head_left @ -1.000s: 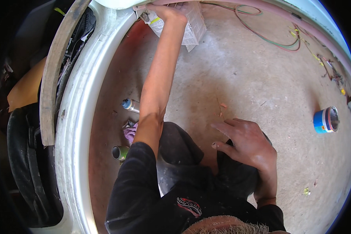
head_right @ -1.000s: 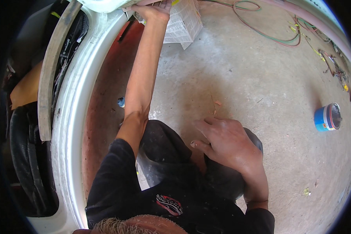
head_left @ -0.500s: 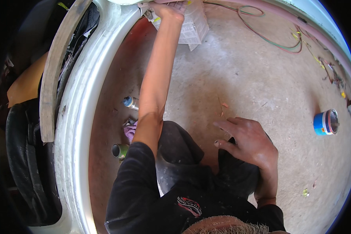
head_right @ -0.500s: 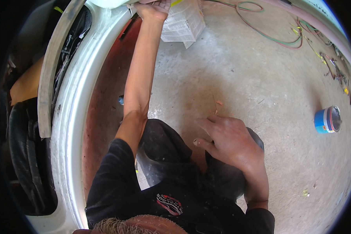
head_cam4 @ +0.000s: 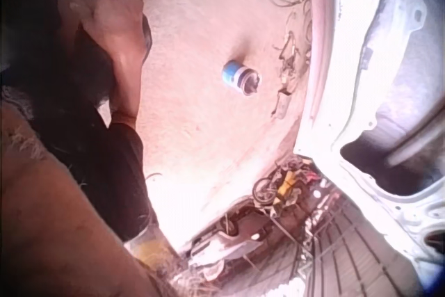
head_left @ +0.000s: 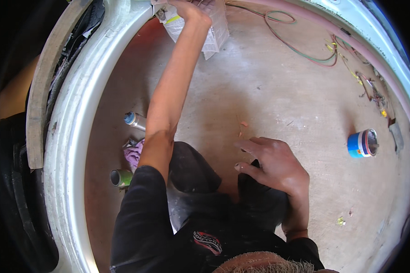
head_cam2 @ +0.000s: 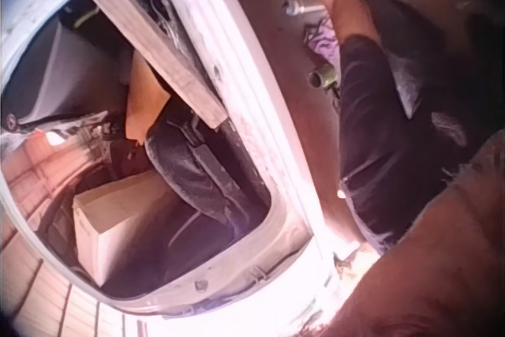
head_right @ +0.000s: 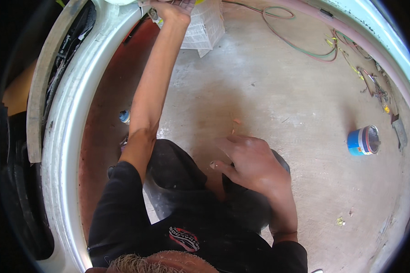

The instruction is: Prepping and sanding a vehicle door frame for body repair.

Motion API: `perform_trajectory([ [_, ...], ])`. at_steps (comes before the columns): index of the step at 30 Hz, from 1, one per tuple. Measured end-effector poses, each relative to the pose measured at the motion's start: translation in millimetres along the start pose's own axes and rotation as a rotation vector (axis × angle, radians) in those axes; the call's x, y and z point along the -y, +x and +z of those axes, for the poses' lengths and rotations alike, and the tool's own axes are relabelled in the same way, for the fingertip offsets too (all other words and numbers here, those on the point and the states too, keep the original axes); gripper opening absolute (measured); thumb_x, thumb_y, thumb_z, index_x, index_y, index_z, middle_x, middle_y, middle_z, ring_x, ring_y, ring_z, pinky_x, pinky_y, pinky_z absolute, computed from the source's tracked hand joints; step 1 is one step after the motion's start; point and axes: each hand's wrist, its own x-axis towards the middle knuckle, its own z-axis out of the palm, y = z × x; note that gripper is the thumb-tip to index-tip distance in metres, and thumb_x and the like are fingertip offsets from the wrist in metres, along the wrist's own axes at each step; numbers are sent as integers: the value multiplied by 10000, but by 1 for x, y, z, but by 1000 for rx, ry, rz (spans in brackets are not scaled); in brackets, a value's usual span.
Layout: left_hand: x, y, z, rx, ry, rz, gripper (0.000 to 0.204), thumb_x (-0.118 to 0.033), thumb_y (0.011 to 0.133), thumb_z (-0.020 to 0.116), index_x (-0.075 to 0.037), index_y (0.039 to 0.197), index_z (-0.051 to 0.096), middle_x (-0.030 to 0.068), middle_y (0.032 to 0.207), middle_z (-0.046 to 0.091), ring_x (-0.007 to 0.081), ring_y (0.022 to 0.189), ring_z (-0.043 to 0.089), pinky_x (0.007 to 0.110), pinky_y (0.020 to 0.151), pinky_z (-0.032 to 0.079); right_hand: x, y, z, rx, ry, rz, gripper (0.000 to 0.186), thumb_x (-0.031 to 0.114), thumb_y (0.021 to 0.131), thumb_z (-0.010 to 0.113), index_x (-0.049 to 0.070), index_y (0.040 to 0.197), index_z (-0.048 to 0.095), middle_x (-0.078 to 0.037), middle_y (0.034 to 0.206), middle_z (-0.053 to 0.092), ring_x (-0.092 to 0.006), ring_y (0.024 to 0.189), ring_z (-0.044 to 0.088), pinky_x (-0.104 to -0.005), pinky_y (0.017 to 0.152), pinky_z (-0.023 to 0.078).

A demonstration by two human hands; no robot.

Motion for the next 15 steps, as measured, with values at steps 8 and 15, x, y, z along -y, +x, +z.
perform_trajectory([
  [8, 47, -41, 36, 76, -96, 41, 798, -732, 1021, 266, -45, 1348, 506, 170, 1188, 613, 286, 1028, 621, 476, 835, 531, -2, 4, 0, 22, 10, 5, 474, 304, 867, 763, 53, 1253, 654, -169, 1012, 694, -372, 916, 672, -457, 813, 529],
  [15, 89, -123, 58, 344, 139, -45, 780, -676, 1054, 240, 16, 965, 589, 109, 647, 594, 218, 524, 590, 319, 512, 496, 1, 12, 3, 56, -9, 9, 503, 328, 876, 752, 35, 1271, 648, -195, 1113, 706, -385, 986, 676, -447, 867, 537],
])
